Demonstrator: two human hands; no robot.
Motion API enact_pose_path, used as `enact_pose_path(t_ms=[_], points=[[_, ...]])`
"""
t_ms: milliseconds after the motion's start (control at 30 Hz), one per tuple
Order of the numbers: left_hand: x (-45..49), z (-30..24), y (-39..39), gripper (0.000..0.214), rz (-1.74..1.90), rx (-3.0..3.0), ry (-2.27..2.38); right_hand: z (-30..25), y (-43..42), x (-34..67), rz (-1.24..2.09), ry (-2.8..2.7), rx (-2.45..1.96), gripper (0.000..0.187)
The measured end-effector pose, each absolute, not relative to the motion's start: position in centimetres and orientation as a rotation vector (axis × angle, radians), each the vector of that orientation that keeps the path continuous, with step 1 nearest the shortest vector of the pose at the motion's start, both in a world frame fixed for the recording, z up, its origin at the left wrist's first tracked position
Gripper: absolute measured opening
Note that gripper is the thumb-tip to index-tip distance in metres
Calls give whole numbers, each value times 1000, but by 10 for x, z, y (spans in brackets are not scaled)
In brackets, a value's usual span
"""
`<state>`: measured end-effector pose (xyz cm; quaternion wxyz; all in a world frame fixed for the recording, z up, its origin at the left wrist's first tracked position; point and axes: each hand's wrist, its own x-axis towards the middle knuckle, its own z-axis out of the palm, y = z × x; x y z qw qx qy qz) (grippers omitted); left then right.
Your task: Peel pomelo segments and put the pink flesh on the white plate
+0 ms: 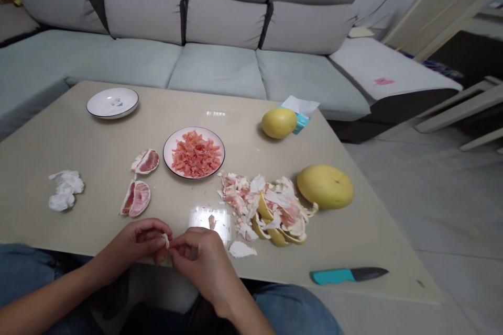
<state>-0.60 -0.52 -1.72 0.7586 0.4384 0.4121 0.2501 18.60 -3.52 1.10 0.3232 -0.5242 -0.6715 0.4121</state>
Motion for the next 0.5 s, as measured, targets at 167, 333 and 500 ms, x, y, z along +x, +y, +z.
enact_pose_path(t_ms=[167, 333, 500], points=[[-5, -16, -6, 22, 542, 965, 922, 8, -37, 179, 1048, -1686, -1408, 19], [-5, -14, -7, 24, 519, 860, 811, 5, -36, 175, 1499, -1336, -1343, 13], [-7, -9, -5, 26, 547, 917, 825, 2, -35, 174, 1632, -1131, -1311, 12]])
